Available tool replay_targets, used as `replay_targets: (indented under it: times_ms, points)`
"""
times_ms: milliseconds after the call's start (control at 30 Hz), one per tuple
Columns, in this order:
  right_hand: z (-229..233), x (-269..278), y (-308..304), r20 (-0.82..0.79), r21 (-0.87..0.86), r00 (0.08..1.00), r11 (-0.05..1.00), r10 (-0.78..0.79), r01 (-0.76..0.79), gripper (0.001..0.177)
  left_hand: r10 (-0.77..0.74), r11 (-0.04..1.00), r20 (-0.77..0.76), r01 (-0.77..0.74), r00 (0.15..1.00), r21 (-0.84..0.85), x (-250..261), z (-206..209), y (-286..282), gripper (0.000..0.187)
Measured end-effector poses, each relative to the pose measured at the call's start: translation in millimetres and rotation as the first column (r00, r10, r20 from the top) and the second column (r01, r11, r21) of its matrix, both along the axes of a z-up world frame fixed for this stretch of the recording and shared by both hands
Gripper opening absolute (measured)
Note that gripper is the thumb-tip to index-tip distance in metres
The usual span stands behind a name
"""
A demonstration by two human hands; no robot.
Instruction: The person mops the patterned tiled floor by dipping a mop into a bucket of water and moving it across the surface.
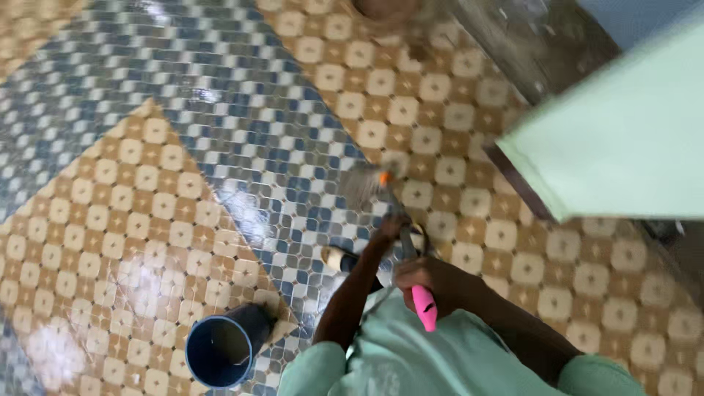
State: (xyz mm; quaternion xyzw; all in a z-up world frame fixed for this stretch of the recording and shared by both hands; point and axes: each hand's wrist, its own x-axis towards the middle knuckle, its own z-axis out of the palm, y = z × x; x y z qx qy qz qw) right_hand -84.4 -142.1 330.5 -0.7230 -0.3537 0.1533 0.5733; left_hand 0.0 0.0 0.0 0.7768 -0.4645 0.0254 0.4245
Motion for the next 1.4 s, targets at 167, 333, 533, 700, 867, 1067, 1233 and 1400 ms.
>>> replay_targets:
  times_ms: [167,333,533,700,867,1067,1233,1400]
  points:
    - [3,-42,-54,-0.016,-0.198,0.968,0.950,-0.250,0.242,0.031,-0.158,0.973,-0.034,0.161,0.987,0.163,-11,-10,-116,0.042]
    - [-12,-79,-84,0.013,-0.242,0.919,0.890,-0.394,0.386,0.030,-0.354,0.861,-0.399,0.462,0.846,0.214,-28,-11,-205,0.024]
    - [-29,-93,-85,0.016,-0.371,0.907,0.840,-0.420,0.395,0.034,-0.126,0.921,-0.809,0.372,0.573,0.120,-58,-19,-211,0.022]
    - [-43,-93,-62,-0.020,-0.364,0.926,0.865,-0.377,0.344,0.037,-0.347,0.937,-0.340,0.332,0.874,-0.105,-64,-25,-154,0.031]
    - [-60,-84,-26,0.095,-0.335,0.972,0.913,-0.213,0.233,0.028,0.034,0.985,-0.961,-0.155,-0.273,0.079,-72,-22,-132,0.025]
    - [-70,-74,58,0.034,-0.183,0.999,0.983,0.035,-0.028,0.026,0.091,0.980,-0.992,-0.185,0.088,0.073,-85,-18,-29,0.023]
    - [-61,-126,126,0.001,-0.132,0.982,0.973,0.189,-0.187,0.018,0.336,0.916,-0.691,-0.392,0.640,0.083,-150,-8,85,0.024]
    - [-37,-165,146,0.060,-0.021,0.919,0.921,0.390,-0.390,0.029,0.198,0.593,-0.977,-0.785,-0.074,0.179,-244,-12,123,0.025]
